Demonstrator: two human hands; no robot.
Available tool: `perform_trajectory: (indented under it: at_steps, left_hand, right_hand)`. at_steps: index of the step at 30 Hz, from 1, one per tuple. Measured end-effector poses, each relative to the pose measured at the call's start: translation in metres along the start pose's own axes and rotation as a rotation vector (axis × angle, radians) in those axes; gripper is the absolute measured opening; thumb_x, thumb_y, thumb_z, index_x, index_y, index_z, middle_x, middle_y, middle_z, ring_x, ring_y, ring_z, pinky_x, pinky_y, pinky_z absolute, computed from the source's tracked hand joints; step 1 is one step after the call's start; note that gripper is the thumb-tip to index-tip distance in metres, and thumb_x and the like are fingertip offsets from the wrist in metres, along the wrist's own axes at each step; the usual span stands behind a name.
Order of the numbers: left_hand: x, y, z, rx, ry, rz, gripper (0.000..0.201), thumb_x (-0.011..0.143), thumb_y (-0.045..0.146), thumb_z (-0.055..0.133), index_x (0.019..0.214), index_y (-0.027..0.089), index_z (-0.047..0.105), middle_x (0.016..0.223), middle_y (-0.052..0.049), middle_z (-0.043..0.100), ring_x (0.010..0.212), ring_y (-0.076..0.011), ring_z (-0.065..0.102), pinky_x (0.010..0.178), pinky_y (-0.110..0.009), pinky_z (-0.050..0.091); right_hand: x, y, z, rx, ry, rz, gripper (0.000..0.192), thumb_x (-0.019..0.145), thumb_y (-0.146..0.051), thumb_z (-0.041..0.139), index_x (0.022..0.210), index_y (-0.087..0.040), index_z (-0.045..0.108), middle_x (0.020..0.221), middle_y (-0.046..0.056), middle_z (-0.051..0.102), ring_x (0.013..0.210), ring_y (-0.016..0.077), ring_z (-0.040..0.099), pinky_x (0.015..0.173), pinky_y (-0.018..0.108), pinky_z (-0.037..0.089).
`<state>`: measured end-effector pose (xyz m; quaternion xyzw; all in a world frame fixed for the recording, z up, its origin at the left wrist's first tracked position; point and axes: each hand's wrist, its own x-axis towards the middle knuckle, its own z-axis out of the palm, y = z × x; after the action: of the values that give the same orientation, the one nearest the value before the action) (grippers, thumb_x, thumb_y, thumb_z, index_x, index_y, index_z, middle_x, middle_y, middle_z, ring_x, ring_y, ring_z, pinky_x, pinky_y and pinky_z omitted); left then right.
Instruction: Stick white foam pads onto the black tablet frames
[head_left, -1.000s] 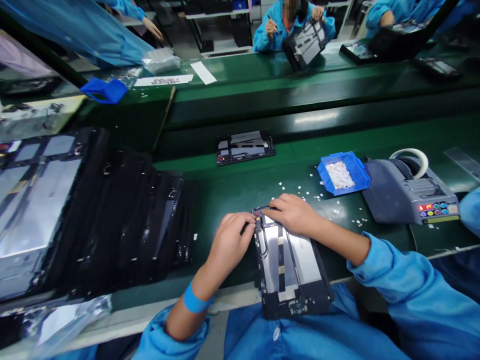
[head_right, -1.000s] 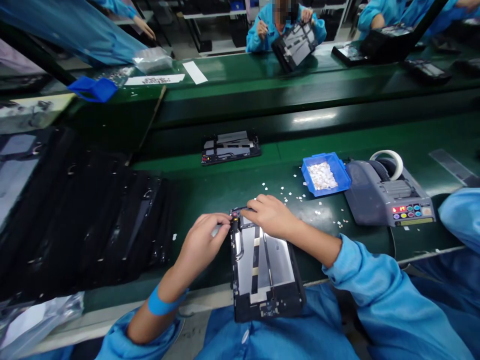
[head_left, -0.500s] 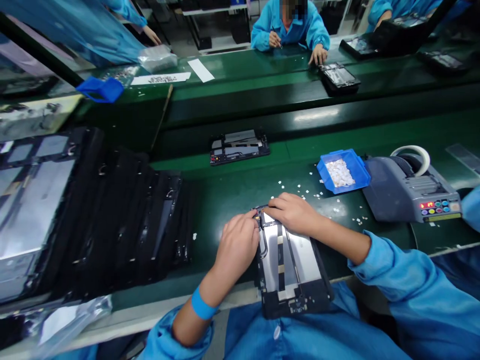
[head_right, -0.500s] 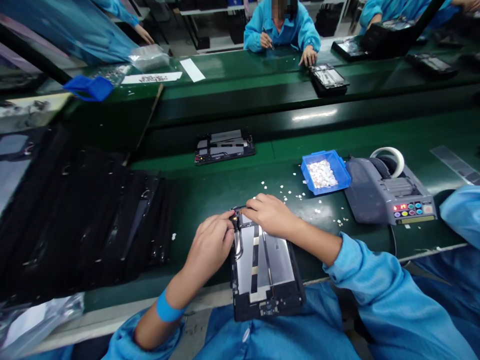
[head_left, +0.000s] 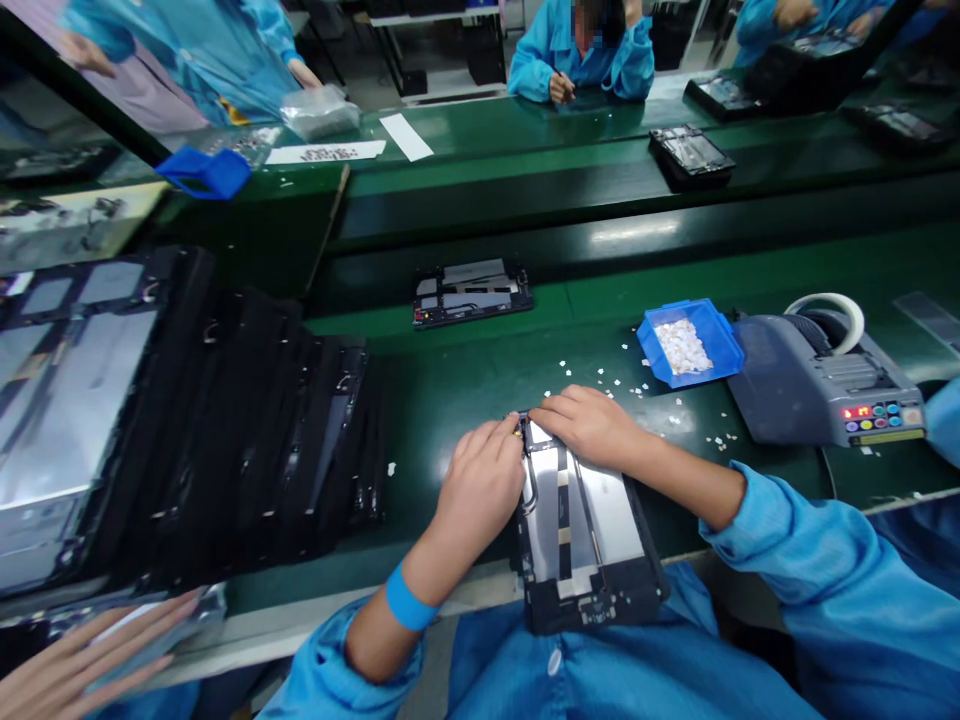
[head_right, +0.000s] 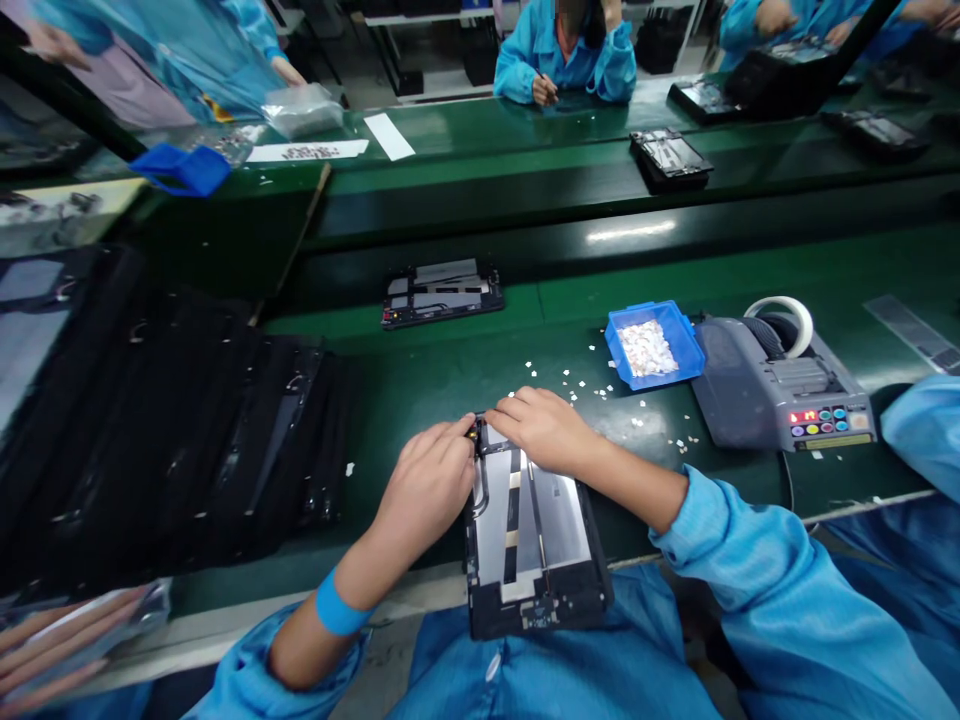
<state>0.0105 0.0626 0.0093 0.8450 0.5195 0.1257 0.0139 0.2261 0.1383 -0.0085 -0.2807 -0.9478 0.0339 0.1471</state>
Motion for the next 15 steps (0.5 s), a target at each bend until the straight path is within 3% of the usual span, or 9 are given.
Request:
perform_trajectory:
  at_steps: [8, 15]
  left_hand:
    - [0.002, -0.001, -0.006, 0.015, -0.033, 0.024, 0.026, 0.091, 0.005, 0.051, 0.106, 0.015, 0.069, 0.134, -0.019, 0.07, 0.118, -0.038, 0.065, 0.098, -0.054, 0.051]
    - [0.003, -0.005, -0.008, 0.009, -0.078, 0.02, 0.023, 0.091, 0.007, 0.052, 0.105, 0.017, 0.068, 0.139, -0.018, 0.067, 0.118, -0.0379, 0.064, 0.098, -0.055, 0.048]
  right_hand:
    - [0.005, -0.003, -0.009, -0.123, -0.12, -0.036, 0.031, 0.107, -0.022, 0.049, 0.134, -0.017, 0.063, 0.113, 0.01, 0.066, 0.095, 0.0249, 0.05, 0.072, 0.036, 0.039]
    - [0.008, 0.008, -0.013, -0.093, -0.164, -0.08, 0.034, 0.106, -0.019, 0.047, 0.137, -0.02, 0.062, 0.113, 0.011, 0.065, 0.093, 0.0234, 0.049, 0.071, 0.035, 0.038]
